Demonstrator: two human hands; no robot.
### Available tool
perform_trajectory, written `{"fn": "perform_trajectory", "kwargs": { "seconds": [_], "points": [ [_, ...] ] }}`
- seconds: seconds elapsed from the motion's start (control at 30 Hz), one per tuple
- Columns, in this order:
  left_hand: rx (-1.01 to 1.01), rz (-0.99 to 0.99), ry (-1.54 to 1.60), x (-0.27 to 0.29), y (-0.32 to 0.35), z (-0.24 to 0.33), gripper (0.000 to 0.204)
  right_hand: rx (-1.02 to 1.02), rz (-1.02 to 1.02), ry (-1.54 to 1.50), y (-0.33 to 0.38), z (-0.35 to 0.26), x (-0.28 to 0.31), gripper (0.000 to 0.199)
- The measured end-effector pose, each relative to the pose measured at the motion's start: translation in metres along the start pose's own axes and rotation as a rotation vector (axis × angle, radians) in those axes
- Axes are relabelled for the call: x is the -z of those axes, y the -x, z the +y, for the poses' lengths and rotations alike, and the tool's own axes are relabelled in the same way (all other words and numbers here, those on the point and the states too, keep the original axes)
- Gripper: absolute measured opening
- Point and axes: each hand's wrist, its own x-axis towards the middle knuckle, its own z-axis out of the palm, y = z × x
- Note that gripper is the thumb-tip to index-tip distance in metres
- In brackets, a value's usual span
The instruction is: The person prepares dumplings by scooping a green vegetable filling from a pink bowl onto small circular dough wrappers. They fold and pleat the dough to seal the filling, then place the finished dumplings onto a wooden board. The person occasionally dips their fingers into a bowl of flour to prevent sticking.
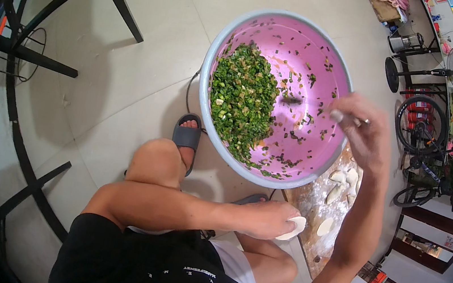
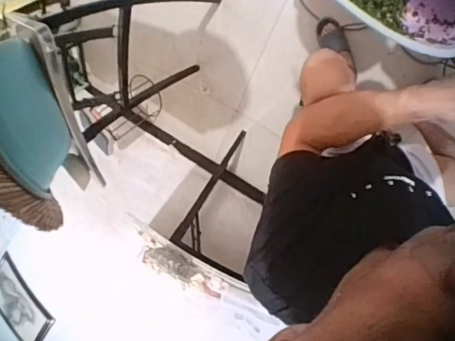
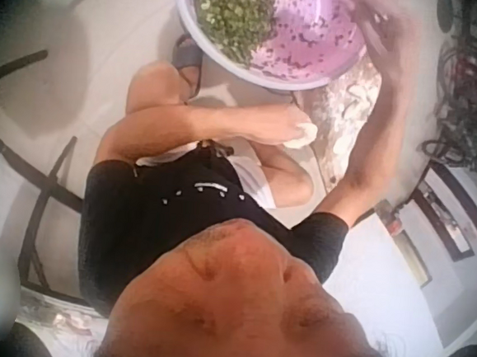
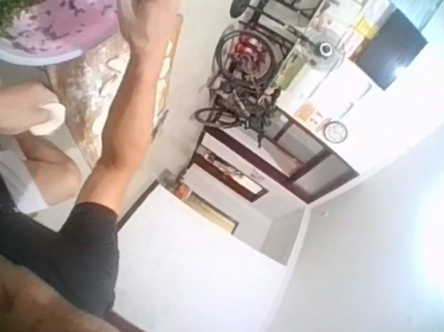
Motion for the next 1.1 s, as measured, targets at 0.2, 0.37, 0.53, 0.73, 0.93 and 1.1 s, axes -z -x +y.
{"fn": "perform_trajectory", "kwargs": {
  "seconds": [0.2,0.37,0.53,0.73,0.93,1.1],
  "points": [
    [-0.122,-0.057,-0.128,0.018,0.009,0.015,0.029,0.439,0.115,0.282,-0.066,0.018,-0.026,0.022],
    [-0.145,-0.073,-0.150,0.034,0.013,0.029,0.027,0.394,0.101,0.308,-0.063,0.031,-0.037,0.022],
    [-0.159,-0.082,-0.171,0.040,0.015,0.033,0.025,0.132,0.102,0.223,-0.013,0.024,-0.036,0.020],
    [-0.123,-0.079,-0.164,0.039,0.012,0.033,0.024,-0.009,0.120,0.182,0.040,-0.010,-0.048,0.017],
    [-0.093,-0.078,-0.129,0.038,0.012,0.035,0.024,-0.061,0.283,0.222,0.053,-0.007,-0.055,0.014],
    [-0.006,-0.142,-0.123,0.042,0.012,0.038,0.024,-0.103,0.204,0.203,0.069,-0.029,-0.057,0.013]
  ]
}}
